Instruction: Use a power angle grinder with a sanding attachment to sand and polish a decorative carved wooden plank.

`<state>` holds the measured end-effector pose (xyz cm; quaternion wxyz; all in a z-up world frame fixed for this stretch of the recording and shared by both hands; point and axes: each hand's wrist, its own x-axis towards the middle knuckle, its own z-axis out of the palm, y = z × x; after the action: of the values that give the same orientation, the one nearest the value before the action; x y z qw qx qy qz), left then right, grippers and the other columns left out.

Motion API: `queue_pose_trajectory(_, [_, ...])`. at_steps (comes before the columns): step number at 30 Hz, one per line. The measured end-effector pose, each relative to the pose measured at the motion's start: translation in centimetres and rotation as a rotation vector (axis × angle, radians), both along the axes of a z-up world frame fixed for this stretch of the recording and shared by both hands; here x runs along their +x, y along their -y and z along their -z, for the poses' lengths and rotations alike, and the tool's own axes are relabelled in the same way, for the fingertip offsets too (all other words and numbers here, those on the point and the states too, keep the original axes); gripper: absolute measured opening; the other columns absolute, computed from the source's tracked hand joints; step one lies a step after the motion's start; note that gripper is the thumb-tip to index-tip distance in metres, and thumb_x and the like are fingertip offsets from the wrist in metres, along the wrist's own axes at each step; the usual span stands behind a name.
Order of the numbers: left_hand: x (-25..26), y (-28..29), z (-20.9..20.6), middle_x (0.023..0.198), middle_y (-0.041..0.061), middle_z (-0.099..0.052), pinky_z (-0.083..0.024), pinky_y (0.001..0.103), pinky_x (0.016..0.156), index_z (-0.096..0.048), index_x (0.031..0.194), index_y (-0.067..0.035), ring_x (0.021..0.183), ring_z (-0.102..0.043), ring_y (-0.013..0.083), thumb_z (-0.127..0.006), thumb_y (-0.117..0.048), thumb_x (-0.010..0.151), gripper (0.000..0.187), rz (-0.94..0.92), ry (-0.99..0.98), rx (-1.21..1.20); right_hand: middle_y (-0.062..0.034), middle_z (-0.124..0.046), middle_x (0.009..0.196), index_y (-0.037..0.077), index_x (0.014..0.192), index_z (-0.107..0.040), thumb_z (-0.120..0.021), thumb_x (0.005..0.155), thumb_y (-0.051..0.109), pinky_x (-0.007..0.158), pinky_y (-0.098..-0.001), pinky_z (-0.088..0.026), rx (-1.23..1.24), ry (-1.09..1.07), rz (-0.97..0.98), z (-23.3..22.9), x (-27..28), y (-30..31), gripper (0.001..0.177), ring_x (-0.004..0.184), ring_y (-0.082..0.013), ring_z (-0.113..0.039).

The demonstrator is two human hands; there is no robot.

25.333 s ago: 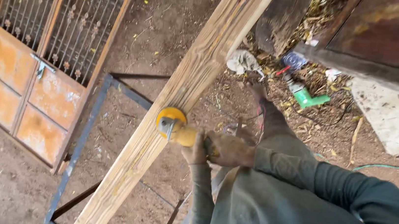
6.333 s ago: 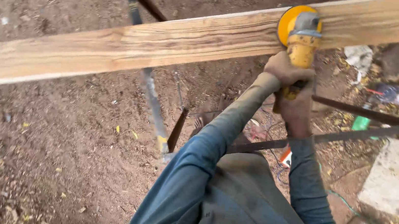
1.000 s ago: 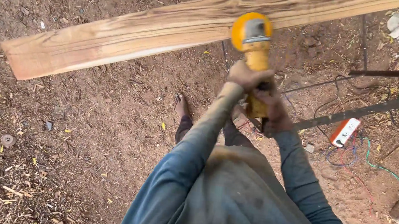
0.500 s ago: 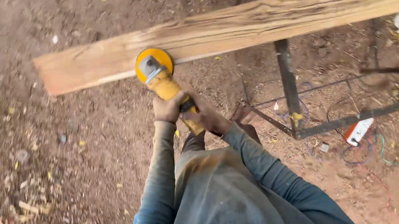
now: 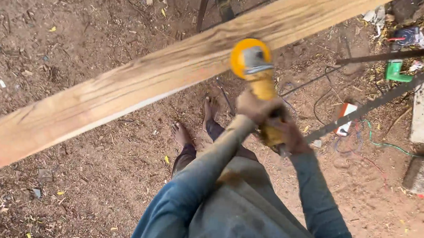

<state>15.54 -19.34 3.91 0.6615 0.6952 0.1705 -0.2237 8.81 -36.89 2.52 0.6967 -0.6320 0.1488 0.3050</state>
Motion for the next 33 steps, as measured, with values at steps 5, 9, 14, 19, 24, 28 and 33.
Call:
queue_pose_trajectory(5, [6.4, 13.4, 3.8, 0.102, 0.015, -0.078, -0.061, 0.040, 0.081, -0.071, 0.110, -0.005, 0.093, -0.077, 0.0277, -0.084, -0.064, 0.052, 0.084, 0.175, 0.120, 0.015, -0.0094, -0.064, 0.129, 0.004, 0.142, -0.049, -0.062, 0.102, 0.015, 0.096, -0.0379, -0.058, -0.108, 0.092, 0.173, 8.7, -1.1, 18.0, 0.043, 0.115, -0.0236, -0.066])
queue_pose_trajectory(9, [11.4, 17.8, 3.6, 0.099, 0.019, -0.078, -0.061, 0.040, 0.082, -0.066, 0.118, -0.002, 0.091, -0.078, 0.0316, -0.083, -0.070, 0.046, 0.100, 0.331, 0.122, 0.107, -0.0126, -0.068, 0.113, 0.010, 0.145, -0.049, -0.060, 0.099, 0.018, 0.069, -0.0441, -0.062, 0.111, 0.033, 0.363, -3.5, 6.7, 10.2, 0.048, 0.087, -0.0312, -0.070])
queue_pose_trajectory(14, [10.9, 13.8, 2.6, 0.096, 0.016, -0.080, -0.062, 0.039, 0.080, -0.079, 0.104, -0.007, 0.089, -0.079, 0.0302, -0.078, -0.071, 0.047, 0.085, 0.432, 0.058, 0.168, -0.0105, -0.066, 0.124, 0.008, 0.148, -0.048, -0.063, 0.103, 0.016, 0.078, -0.0432, -0.062, 0.072, 0.036, 0.420, -1.6, 5.8, 8.1, 0.048, 0.099, -0.0281, -0.071])
queue_pose_trajectory(19, [8.1, 2.7, 2.2, 0.092, 0.015, -0.081, -0.061, 0.039, 0.080, -0.074, 0.103, -0.006, 0.087, -0.080, 0.0283, -0.079, -0.074, 0.047, 0.088, 0.331, 0.012, 0.284, -0.0084, -0.061, 0.138, 0.004, 0.151, -0.046, -0.063, 0.108, 0.012, 0.097, -0.0396, -0.060, 0.044, 0.114, 0.203, -0.5, 4.4, 0.0, 0.048, 0.122, -0.0224, -0.066])
queue_pose_trajectory(24, [2.6, -10.0, 1.5, 0.091, 0.014, -0.082, -0.062, 0.040, 0.080, -0.082, 0.099, -0.011, 0.088, -0.079, 0.0290, -0.077, -0.070, 0.054, 0.074, 0.208, 0.011, 0.275, -0.0117, -0.058, 0.136, 0.003, 0.142, -0.054, -0.062, 0.105, 0.013, 0.097, -0.0355, -0.053, -0.346, 0.418, -0.231, -1.1, 2.5, -10.6, 0.039, 0.122, -0.0222, -0.061])
queue_pose_trajectory(28, [-3.0, -21.0, 2.8, 0.090, 0.015, -0.080, -0.061, 0.040, 0.079, -0.075, 0.104, -0.008, 0.086, -0.079, 0.0285, -0.082, -0.067, 0.051, 0.080, -0.008, 0.013, 0.226, -0.0091, -0.061, 0.126, 0.006, 0.139, -0.052, -0.061, 0.101, 0.015, 0.095, -0.0311, -0.053, -0.098, 0.246, -0.209, -1.7, 0.0, -22.2, 0.041, 0.113, -0.0166, -0.061])
queue_pose_trajectory(33, [-11.2, -34.7, 2.5, 0.091, 0.016, -0.084, -0.066, 0.036, 0.078, -0.082, 0.096, -0.001, 0.084, -0.084, 0.0228, -0.077, -0.065, 0.057, 0.074, -0.299, -0.102, 0.174, -0.0077, -0.062, 0.116, 0.009, 0.134, -0.051, -0.068, 0.096, 0.016, 0.082, -0.0317, -0.058, 0.130, 0.055, -0.390, -2.3, -4.0, -36.1, 0.042, 0.101, -0.0161, -0.065])
